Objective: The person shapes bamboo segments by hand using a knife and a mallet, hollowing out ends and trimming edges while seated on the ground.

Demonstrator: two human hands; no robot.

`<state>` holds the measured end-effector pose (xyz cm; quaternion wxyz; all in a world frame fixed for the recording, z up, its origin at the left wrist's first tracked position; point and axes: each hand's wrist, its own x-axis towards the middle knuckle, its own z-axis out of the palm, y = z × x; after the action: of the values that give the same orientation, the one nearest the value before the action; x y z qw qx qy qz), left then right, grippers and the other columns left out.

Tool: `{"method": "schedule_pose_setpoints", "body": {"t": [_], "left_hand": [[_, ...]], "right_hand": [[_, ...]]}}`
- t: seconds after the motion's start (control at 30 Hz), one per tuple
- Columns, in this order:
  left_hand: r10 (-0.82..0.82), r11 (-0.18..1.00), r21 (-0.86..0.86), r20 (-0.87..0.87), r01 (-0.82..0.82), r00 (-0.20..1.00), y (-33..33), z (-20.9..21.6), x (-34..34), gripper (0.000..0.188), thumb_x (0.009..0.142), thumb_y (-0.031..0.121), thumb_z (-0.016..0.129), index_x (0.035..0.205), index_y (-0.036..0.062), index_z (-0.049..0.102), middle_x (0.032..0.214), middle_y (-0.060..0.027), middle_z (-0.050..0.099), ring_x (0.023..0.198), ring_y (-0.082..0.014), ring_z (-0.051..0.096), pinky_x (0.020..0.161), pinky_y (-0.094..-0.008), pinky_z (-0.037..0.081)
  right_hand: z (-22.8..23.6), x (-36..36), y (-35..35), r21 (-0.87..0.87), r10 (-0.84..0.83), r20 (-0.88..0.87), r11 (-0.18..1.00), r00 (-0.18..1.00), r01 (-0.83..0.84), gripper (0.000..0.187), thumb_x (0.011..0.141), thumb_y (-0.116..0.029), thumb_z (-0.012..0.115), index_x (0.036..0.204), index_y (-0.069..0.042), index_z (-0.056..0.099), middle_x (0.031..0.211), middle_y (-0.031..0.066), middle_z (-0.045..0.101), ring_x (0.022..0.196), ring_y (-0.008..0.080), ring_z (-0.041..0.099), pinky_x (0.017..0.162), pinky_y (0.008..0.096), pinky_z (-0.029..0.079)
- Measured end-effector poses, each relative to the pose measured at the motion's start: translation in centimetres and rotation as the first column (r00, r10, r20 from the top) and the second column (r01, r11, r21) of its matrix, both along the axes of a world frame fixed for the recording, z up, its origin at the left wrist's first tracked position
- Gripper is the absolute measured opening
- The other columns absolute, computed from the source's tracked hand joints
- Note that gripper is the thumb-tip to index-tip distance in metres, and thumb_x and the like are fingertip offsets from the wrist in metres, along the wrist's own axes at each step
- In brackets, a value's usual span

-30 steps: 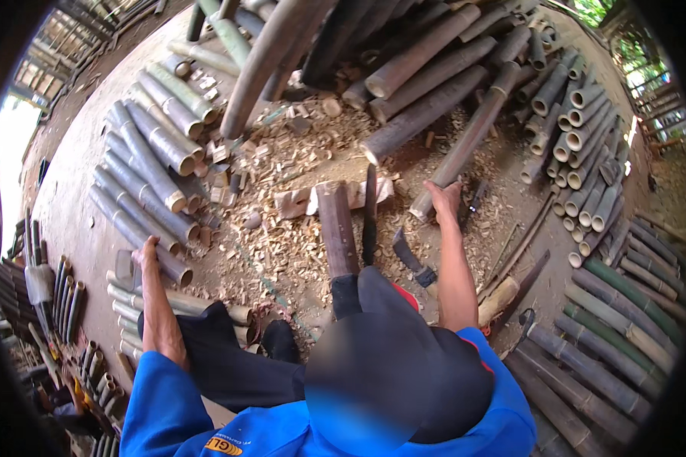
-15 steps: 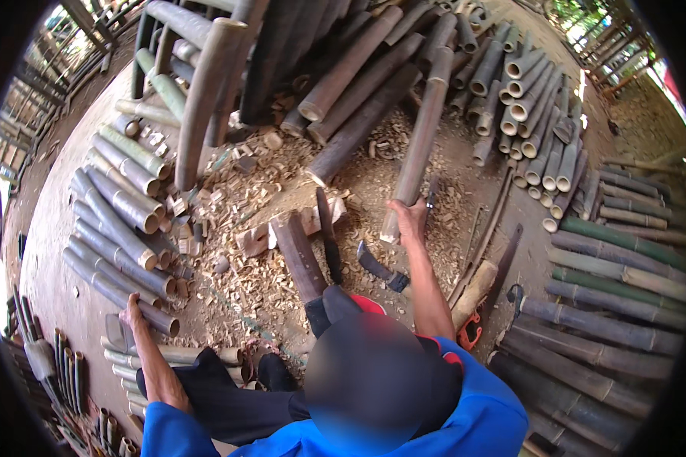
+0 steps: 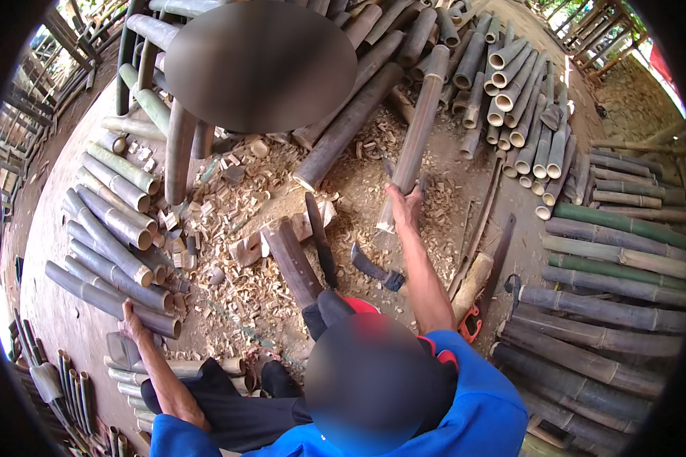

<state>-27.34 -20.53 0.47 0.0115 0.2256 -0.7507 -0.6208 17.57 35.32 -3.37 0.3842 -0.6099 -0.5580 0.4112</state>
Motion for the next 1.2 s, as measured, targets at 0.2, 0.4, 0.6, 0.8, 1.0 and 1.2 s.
{"method": "schedule_pose_setpoints", "body": {"t": [0.2,0.4,0.6,0.8,1.0,1.2], "left_hand": [[-0.287,0.843,0.489,0.062,0.221,0.956,4.5,4.4,2.3,0.046,0.079,0.031,0.082,0.111,0.0028,0.065,0.096,-0.0087,0.069,0.082,-0.023,0.066,0.078,-0.0372,0.057],[-0.288,0.891,0.368,0.003,0.267,0.958,6.4,5.7,4.1,0.053,0.074,0.03,0.083,0.111,-0.0023,0.063,0.093,-0.0108,0.067,0.08,-0.022,0.065,0.073,-0.0359,0.055],[-0.019,0.988,-0.152,-0.143,-0.003,0.99,6.6,3.4,3.0,0.062,0.066,0.026,0.087,0.109,-0.0106,0.063,0.097,-0.0174,0.068,0.08,-0.0258,0.066,0.072,-0.0391,0.055],[0.092,0.714,-0.7,0.096,0.002,0.991,3.4,-0.1,2.3,0.083,0.06,0.043,0.089,0.117,-0.0091,0.059,0.121,-0.0294,0.063,0.109,-0.0399,0.064,0.093,-0.0485,0.052],[-0.309,0.535,-0.842,-0.27,-0.068,0.912,4.7,2.2,1.6,0.09,0.072,0.029,0.079,0.147,0.0012,0.039,0.141,-0.0207,0.049,0.129,-0.0414,0.044,0.11,-0.05,0.033],[-0.727,0.603,-0.782,-0.62,-0.159,0.295,21.3,21.7,8.1,0.099,0.067,0.016,0.09,0.15,0.0089,0.038,0.149,-0.0194,0.041,0.139,-0.0382,0.034,0.116,-0.0526,0.025]], "right_hand": [[-0.9,1.8,5.1,0.013,-0.027,0.066,1.0,0.997,0.026,0.068,0.071,-0.036,0.084,0.114,0.009,0.057,0.104,0.0236,0.067,0.089,0.0318,0.066,0.081,0.0421,0.051],[-0.2,-0.8,5.8,-0.156,-0.02,0.015,0.987,1.0,0.022,0.066,0.07,-0.037,0.086,0.11,0.012,0.063,0.106,0.0218,0.067,0.092,0.0288,0.065,0.083,0.0424,0.052],[0.4,3.8,3.1,-0.155,-0.029,-0.031,0.988,0.999,0.024,0.072,0.079,-0.035,0.082,0.13,0.01,0.055,0.114,0.021,0.065,0.097,0.0304,0.067,0.08,0.0441,0.055],[5.0,6.3,-1.9,-0.089,0.053,-0.194,0.994,0.98,-0.071,0.059,0.085,-0.024,0.076,0.13,0.006,0.055,0.107,0.0141,0.064,0.083,0.0228,0.064,0.071,0.0365,0.053],[11.2,3.5,-5.7,0.14,0.322,-0.089,0.941,0.942,-0.309,0.061,0.078,-0.027,0.078,0.126,0.003,0.054,0.106,0.0104,0.06,0.091,0.0202,0.059,0.081,0.0365,0.049],[17.8,0.3,-7.8,0.196,0.6,0.041,0.779,0.799,-0.595,0.076,0.069,-0.031,0.077,0.132,0.003,0.05,0.103,0.0123,0.06,0.091,0.0253,0.061,0.084,0.0412,0.051]]}}
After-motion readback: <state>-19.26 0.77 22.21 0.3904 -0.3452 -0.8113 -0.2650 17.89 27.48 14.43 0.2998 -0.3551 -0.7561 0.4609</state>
